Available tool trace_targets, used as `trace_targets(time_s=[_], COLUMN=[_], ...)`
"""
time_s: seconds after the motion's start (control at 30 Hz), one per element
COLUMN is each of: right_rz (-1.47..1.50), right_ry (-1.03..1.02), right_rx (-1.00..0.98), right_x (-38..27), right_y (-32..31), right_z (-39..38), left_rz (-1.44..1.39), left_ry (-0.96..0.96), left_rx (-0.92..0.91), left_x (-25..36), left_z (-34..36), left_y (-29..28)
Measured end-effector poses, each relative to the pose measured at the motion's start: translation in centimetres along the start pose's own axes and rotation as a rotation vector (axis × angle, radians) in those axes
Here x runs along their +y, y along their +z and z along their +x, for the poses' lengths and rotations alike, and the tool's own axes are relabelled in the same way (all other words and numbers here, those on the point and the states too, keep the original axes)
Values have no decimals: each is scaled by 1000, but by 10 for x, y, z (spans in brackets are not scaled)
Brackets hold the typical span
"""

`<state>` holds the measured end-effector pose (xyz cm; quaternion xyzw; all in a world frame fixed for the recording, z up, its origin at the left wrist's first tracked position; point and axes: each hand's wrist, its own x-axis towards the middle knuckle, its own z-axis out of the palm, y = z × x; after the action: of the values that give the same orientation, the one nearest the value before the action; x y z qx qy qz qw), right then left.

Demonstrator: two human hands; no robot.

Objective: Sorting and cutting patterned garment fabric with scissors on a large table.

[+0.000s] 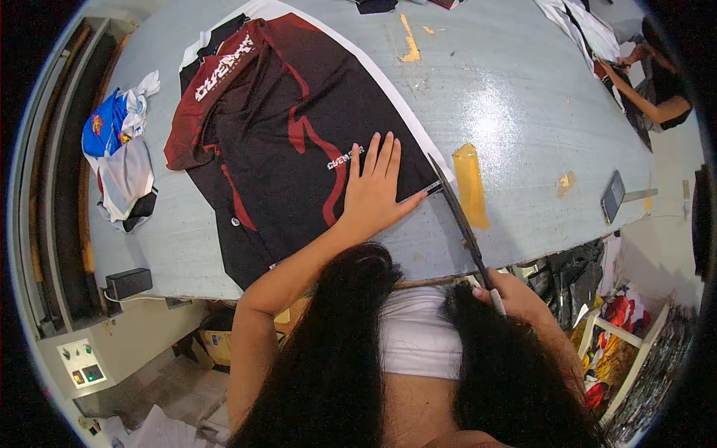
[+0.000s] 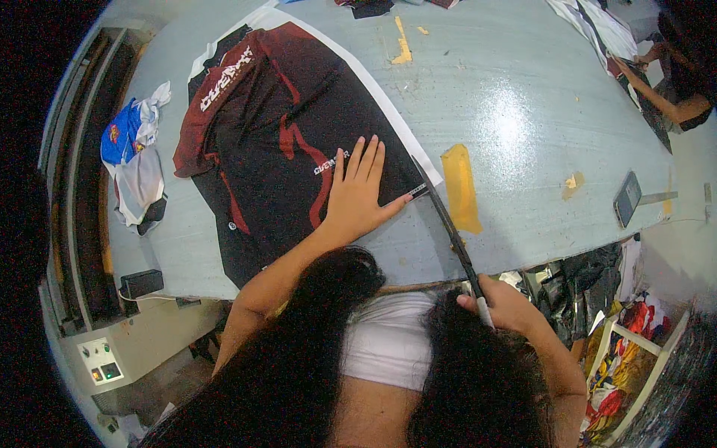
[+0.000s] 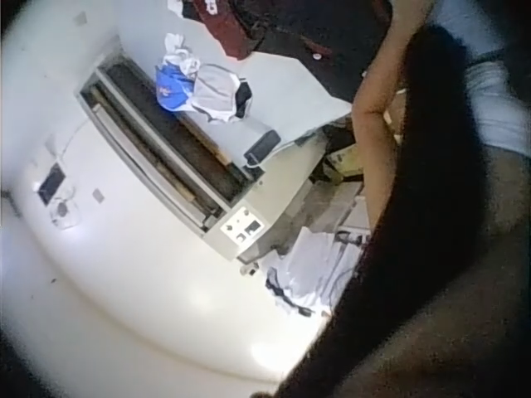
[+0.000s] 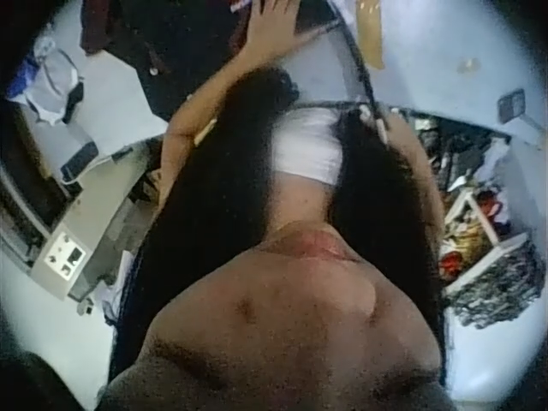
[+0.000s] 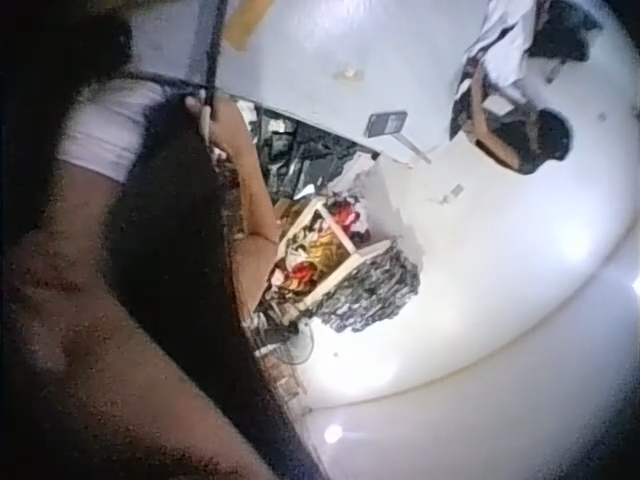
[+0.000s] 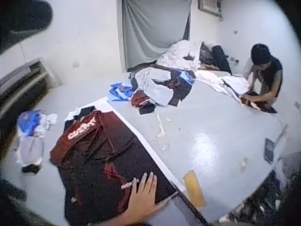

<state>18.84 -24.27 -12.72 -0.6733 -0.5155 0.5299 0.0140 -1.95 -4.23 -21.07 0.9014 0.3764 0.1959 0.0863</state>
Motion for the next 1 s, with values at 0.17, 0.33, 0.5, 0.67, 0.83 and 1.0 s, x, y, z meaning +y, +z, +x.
trace_targets(time_s=[0.17,0.33,0.5,0.67,0.83,1.0], right_rz=[8,-21,74,231,620,673], right_ry=[4,20,-67,24,-75,-171], right_rx=[46,89,161,15,-70,-54], right_x=[-5,-10,-2,13,28,39], right_y=[7,11,15,6,16,22], right_z=[5,5,2,4,5,9], left_rz=[-25,-13,5,8,56,133], left_ry=[6,3,4,4,6,-1], left_rx=[11,13,-8,-20,1,24], left_x=[-1,-2,0,2,2,24], left_z=[-1,-2,0,1,-4,-11], left_y=[-1,1,0,2,2,-8])
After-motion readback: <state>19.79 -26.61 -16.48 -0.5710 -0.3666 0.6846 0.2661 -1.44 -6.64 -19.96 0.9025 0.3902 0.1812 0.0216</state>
